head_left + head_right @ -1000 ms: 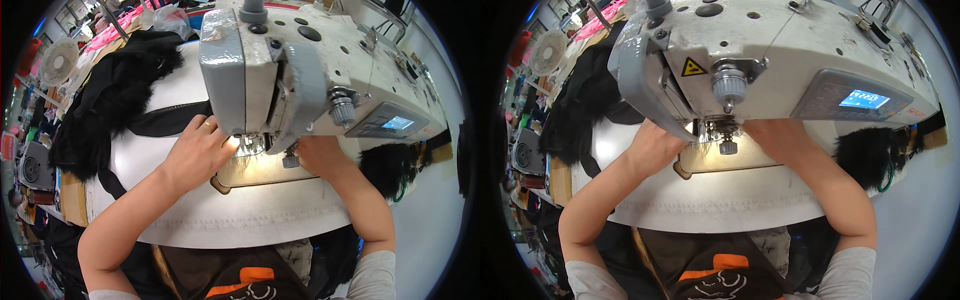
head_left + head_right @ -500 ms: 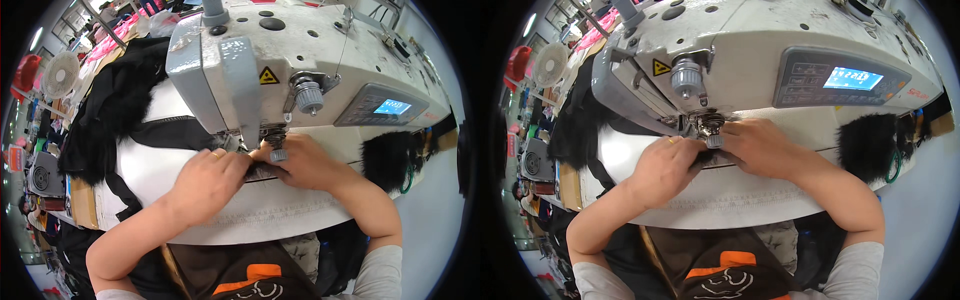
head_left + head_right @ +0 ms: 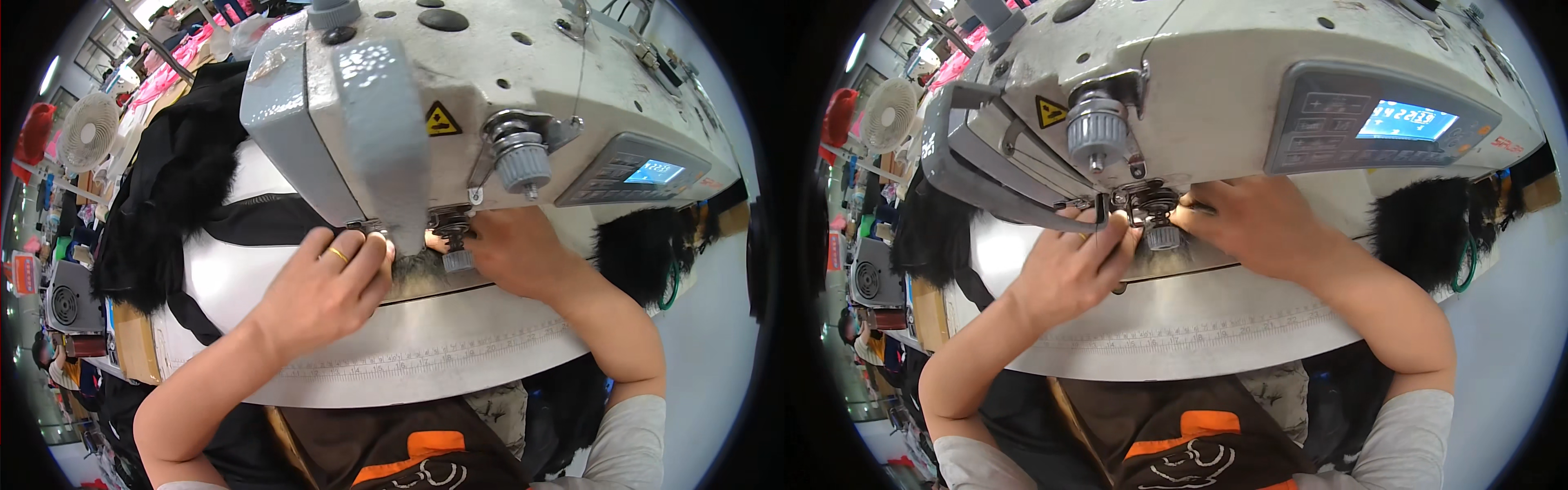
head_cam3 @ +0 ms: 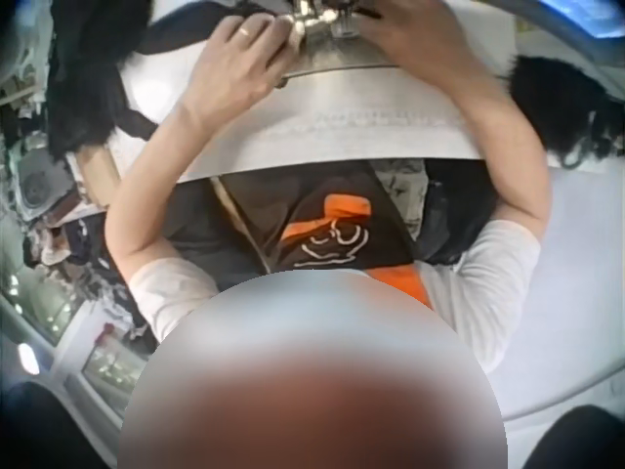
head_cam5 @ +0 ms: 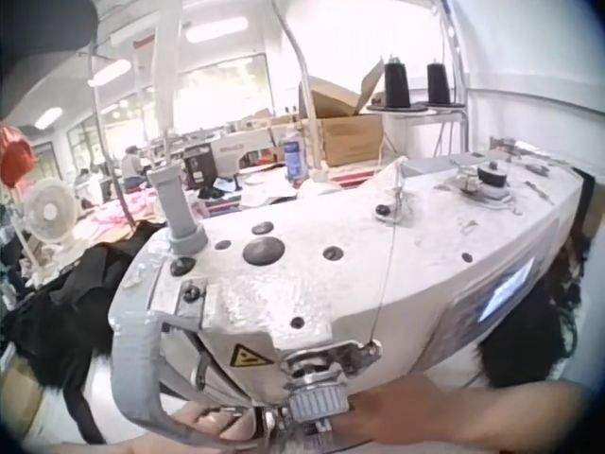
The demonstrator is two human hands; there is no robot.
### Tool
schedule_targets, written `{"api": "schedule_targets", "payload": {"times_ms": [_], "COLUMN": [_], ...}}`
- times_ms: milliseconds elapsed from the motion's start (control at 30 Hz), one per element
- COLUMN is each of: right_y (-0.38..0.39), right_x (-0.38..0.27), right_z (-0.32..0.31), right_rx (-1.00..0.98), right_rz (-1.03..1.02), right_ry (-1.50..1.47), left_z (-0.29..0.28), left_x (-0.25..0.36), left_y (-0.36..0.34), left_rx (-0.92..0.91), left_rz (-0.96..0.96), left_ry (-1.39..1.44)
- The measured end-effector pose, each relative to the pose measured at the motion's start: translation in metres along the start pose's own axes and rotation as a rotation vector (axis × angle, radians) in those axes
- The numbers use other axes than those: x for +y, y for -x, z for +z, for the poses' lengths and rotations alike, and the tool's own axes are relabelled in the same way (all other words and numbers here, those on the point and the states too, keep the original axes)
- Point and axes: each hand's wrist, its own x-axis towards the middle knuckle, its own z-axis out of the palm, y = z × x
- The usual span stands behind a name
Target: Sewing faux fur trim onto black fabric using an industrial sewing machine.
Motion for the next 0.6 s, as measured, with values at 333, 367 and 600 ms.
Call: {"api": "schedule_targets", "payload": {"times_ms": [333,367,600], "right_y": [-0.005,-0.005,-0.002], "right_x": [-0.004,-0.004,0.004], "right_z": [-0.003,-0.002,0.006], "right_rx": [0.022,0.020,0.094], "right_rz": [-0.034,-0.002,0.022], "right_ry": [-0.050,-0.029,0.072], "left_z": [-0.002,0.002,0.012], "left_x": [0.005,0.002,-0.008], "left_y": [0.001,0.000,-0.003], "left_rx": [-0.244,-0.216,-0.239], "left_rz": [-0.076,-0.107,-0.073], "left_ry": [-0.100,-0.123,-0.181]}}
